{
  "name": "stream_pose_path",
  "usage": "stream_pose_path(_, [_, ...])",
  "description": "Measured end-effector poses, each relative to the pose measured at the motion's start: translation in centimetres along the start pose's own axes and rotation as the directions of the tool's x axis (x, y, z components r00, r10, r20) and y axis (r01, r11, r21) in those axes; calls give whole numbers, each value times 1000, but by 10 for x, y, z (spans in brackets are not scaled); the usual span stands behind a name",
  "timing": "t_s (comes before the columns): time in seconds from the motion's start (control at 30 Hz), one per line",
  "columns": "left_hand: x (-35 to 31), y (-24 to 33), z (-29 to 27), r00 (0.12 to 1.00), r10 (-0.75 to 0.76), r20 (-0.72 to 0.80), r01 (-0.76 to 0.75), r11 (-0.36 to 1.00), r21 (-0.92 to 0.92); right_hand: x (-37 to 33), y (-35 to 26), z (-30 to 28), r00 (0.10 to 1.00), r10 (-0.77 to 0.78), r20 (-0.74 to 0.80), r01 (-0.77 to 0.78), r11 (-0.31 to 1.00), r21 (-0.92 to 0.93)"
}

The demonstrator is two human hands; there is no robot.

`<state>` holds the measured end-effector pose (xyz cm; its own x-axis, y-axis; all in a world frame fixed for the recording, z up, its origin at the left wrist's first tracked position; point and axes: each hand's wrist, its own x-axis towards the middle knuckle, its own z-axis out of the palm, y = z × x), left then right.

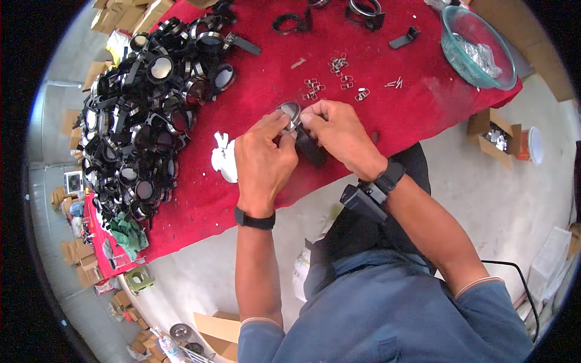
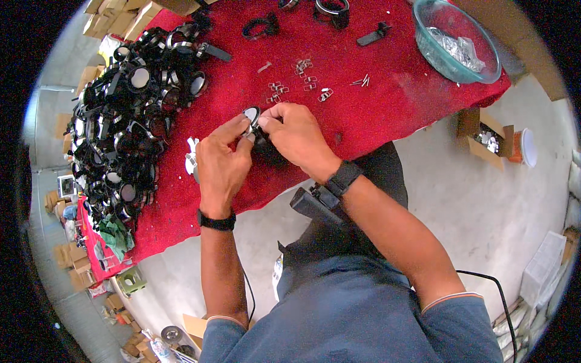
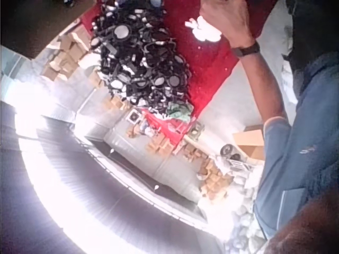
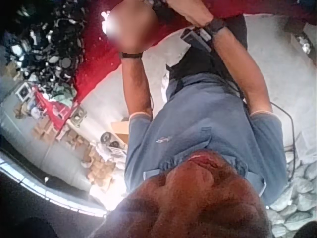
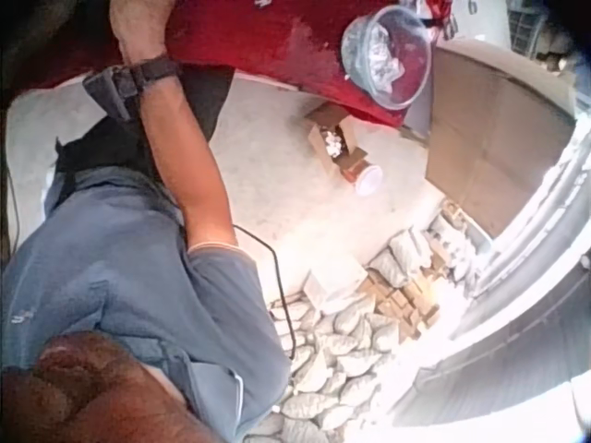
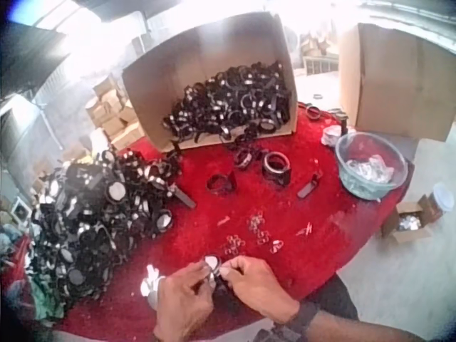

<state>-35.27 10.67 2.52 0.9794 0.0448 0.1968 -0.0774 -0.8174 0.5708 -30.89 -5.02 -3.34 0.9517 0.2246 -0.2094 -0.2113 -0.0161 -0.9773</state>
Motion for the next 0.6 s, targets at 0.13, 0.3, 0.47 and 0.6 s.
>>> stream_pose_path(0.13, [0, -6, 2, 997, 73, -37, -75, 995, -66, -3, 2, -1, 998, -28, -52, 25, 999, -48])
stream_pose_path(0.3, [0, 0, 1, 997, 77, -31, -78, 996, -42, -18, -11, -2, 988, -74, -135, 75, 997, 2])
stream_pose_path(0.47, [1, 3, 0, 993, 108, -42, -108, 994, 15, -11, 4, -16, 983, -158, 92, 165, 984, -65])
stream_pose_path(0.6, [0, 4, 0, 996, 79, -34, -79, 997, -16, -13, -7, -18, 984, -108, 140, 105, 994, 29])
